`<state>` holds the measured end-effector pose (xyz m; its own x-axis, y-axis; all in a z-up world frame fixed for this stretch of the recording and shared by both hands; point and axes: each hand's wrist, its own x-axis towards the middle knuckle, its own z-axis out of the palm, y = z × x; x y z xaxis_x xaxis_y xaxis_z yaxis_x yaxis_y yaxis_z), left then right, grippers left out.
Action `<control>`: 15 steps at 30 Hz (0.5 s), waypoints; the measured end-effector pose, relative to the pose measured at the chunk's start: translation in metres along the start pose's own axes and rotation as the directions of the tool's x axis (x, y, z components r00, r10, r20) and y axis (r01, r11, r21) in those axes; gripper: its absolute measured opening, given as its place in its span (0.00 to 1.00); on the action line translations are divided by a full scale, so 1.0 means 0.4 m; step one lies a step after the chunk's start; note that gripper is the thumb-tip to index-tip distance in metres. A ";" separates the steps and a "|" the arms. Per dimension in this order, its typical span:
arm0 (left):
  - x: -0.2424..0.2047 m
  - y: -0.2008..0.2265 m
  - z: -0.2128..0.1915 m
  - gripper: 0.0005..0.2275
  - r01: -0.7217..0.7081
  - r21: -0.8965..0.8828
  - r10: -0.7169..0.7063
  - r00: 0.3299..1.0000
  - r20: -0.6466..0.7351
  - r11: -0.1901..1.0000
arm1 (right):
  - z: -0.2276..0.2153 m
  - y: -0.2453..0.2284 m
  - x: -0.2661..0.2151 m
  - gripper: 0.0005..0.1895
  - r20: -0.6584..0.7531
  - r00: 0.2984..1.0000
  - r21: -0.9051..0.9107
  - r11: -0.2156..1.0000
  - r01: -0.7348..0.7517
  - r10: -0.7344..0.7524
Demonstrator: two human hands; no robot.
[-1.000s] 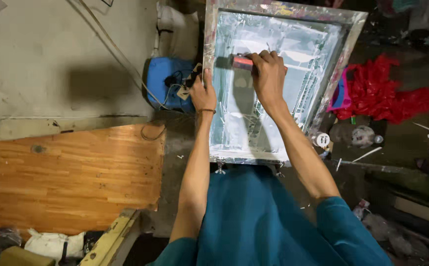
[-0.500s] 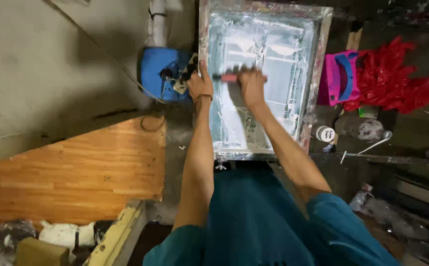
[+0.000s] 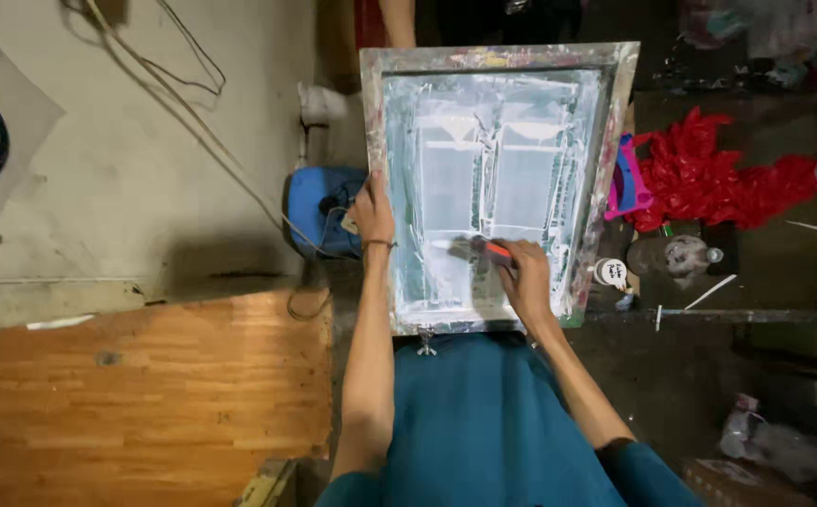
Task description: The person uses a scraper to spread a white paste evenly across a rectangular screen frame. They repeatedly move the scraper back and forth over the surface, ensuring full coverage while another person works nearby.
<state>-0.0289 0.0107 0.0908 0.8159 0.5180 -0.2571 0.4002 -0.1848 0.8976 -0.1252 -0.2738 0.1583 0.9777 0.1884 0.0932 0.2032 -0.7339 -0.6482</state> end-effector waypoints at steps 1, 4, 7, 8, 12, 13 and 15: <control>0.000 0.010 -0.020 0.30 -0.010 0.005 0.010 1.000 0.009 1.000 | -0.012 -0.002 -0.025 0.26 -0.012 1.000 0.003 1.000 -0.007 0.007; -0.024 0.072 -0.063 0.35 0.054 0.162 -0.068 0.995 0.079 0.985 | -0.033 0.016 -0.095 0.27 -0.088 0.988 -0.004 0.992 -0.129 0.128; -0.078 0.154 -0.081 0.37 0.122 0.136 -0.137 0.985 0.104 0.983 | -0.022 0.043 -0.146 0.25 -0.159 0.974 0.046 0.987 -0.155 0.161; -0.080 0.156 -0.076 0.36 0.120 0.108 -0.126 0.991 0.047 0.987 | -0.018 0.043 -0.157 0.24 -0.166 0.968 0.079 0.981 -0.179 0.190; -0.034 0.057 -0.041 0.33 0.071 0.007 -0.071 0.996 -0.047 0.997 | -0.005 0.065 -0.205 0.23 -0.145 0.957 0.117 0.965 -0.235 0.251; -0.033 0.050 -0.035 0.33 0.067 0.015 -0.066 0.997 -0.046 0.998 | -0.007 0.068 -0.206 0.23 -0.148 0.955 0.125 0.963 -0.239 0.256; -0.029 0.034 -0.024 0.30 -0.023 -0.027 0.020 0.994 -0.104 0.999 | -0.008 0.075 -0.208 0.22 -0.140 0.950 0.132 0.956 -0.261 0.279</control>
<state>-0.0369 0.0102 0.1096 0.7759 0.5982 -0.2003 0.3697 -0.1740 0.9127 -0.2002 -0.3136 0.1334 0.9931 -0.1168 0.0136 -0.0680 -0.6650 -0.7437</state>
